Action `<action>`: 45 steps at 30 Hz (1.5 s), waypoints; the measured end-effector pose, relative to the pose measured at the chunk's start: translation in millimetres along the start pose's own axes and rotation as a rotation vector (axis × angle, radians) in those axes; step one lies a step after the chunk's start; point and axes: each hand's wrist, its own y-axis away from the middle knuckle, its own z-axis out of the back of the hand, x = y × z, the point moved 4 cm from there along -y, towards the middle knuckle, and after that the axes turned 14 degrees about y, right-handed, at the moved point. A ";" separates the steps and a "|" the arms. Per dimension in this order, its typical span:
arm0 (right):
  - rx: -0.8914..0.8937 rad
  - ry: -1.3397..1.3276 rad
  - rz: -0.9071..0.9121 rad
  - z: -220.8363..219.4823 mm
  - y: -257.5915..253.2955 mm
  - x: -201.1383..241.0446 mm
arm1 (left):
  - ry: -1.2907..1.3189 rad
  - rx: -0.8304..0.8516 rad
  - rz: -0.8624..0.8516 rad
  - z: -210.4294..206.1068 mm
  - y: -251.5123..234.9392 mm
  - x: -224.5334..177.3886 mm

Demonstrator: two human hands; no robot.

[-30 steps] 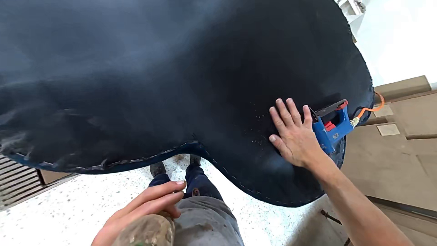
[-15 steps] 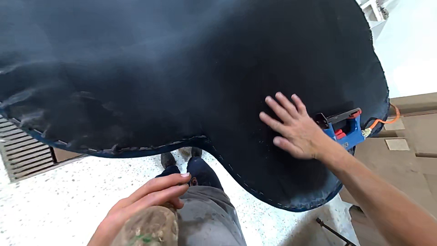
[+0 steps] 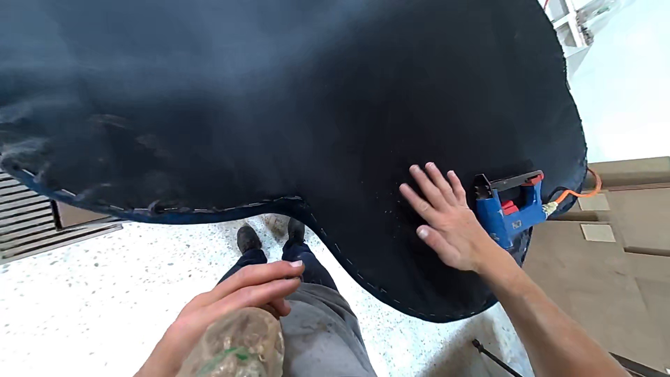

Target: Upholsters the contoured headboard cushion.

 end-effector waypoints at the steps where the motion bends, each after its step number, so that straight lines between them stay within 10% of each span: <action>1: -0.005 -0.094 -0.035 3.9 2.6 -3.2 | -0.007 -0.011 -0.005 -1.2 2.3 0.6; 9: -0.145 -1.048 -0.174 29.2 20.0 -8.6 | 0.004 -0.109 -0.017 7.8 14.8 -9.3; 13: -0.386 -0.602 -0.367 32.6 -1.8 5.7 | -0.030 -0.122 -0.083 6.4 12.2 -7.6; 19: -0.149 -0.063 -0.086 3.5 36.4 22.2 | -0.041 -0.108 -0.089 2.1 8.2 -14.0; 34: -0.044 -0.054 0.060 -12.8 39.1 52.0 | -0.063 -0.129 -0.070 3.6 3.1 1.6; 45: -0.109 0.009 -0.202 3.0 45.8 28.0 | -0.106 -0.142 -0.096 8.1 4.5 4.4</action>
